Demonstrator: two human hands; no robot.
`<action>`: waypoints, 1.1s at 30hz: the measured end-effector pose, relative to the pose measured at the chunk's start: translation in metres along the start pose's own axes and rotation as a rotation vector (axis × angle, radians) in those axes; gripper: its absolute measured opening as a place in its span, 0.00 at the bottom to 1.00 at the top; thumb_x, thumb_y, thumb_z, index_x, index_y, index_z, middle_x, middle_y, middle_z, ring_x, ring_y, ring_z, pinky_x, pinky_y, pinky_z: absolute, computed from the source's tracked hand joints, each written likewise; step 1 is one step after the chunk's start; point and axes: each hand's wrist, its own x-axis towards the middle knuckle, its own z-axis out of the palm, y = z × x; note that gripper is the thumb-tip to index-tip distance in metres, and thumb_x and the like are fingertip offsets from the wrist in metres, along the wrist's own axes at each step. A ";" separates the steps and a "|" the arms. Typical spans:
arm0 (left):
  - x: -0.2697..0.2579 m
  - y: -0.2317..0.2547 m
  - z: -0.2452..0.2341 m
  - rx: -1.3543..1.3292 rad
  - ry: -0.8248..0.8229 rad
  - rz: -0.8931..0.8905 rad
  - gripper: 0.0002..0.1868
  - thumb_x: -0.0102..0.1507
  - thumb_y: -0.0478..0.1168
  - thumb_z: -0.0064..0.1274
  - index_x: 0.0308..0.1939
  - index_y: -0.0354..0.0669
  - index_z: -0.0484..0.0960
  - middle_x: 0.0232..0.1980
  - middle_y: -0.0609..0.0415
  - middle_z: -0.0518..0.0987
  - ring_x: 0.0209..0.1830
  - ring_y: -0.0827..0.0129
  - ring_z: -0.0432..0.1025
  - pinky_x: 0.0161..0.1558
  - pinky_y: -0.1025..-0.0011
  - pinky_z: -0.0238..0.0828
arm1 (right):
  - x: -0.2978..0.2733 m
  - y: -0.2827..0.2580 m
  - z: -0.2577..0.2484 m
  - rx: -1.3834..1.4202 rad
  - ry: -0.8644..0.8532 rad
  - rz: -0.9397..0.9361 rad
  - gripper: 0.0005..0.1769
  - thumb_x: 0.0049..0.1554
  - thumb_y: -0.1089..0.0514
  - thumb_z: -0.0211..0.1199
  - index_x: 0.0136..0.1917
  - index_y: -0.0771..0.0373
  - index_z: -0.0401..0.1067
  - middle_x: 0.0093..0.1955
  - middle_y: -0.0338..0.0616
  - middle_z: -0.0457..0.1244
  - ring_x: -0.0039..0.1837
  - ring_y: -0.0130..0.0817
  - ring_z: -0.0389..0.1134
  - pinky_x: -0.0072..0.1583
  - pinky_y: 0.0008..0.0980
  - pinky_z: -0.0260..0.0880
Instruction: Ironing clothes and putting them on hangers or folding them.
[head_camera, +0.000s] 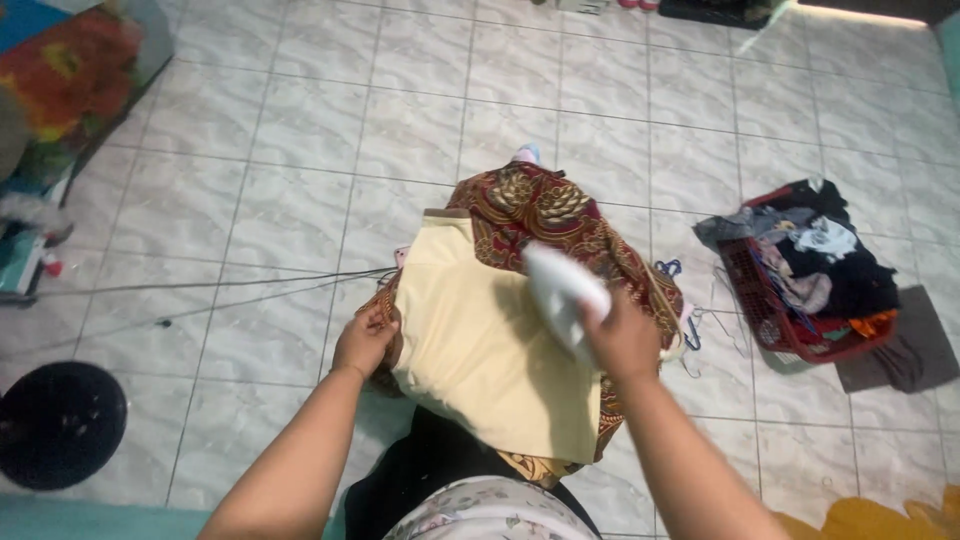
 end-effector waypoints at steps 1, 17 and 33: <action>-0.002 0.025 0.002 0.005 -0.013 0.006 0.30 0.59 0.47 0.62 0.64 0.43 0.78 0.56 0.52 0.84 0.54 0.64 0.80 0.55 0.68 0.75 | -0.016 -0.003 -0.001 -0.002 0.004 0.014 0.29 0.56 0.34 0.61 0.57 0.58 0.73 0.44 0.56 0.70 0.46 0.59 0.72 0.48 0.55 0.71; 0.076 -0.001 0.017 0.128 0.058 -0.058 0.27 0.58 0.51 0.65 0.57 0.43 0.79 0.52 0.48 0.84 0.50 0.60 0.78 0.53 0.65 0.73 | 0.006 0.074 0.007 -0.292 -0.263 0.134 0.28 0.57 0.27 0.54 0.48 0.53 0.73 0.39 0.46 0.71 0.41 0.44 0.73 0.45 0.48 0.72; 0.060 0.013 0.018 -0.301 0.000 -0.255 0.24 0.62 0.46 0.61 0.59 0.37 0.80 0.51 0.49 0.85 0.47 0.68 0.77 0.51 0.71 0.71 | 0.130 0.013 0.020 -0.272 -0.211 -0.083 0.30 0.57 0.28 0.58 0.59 0.51 0.74 0.54 0.43 0.69 0.62 0.43 0.66 0.64 0.53 0.58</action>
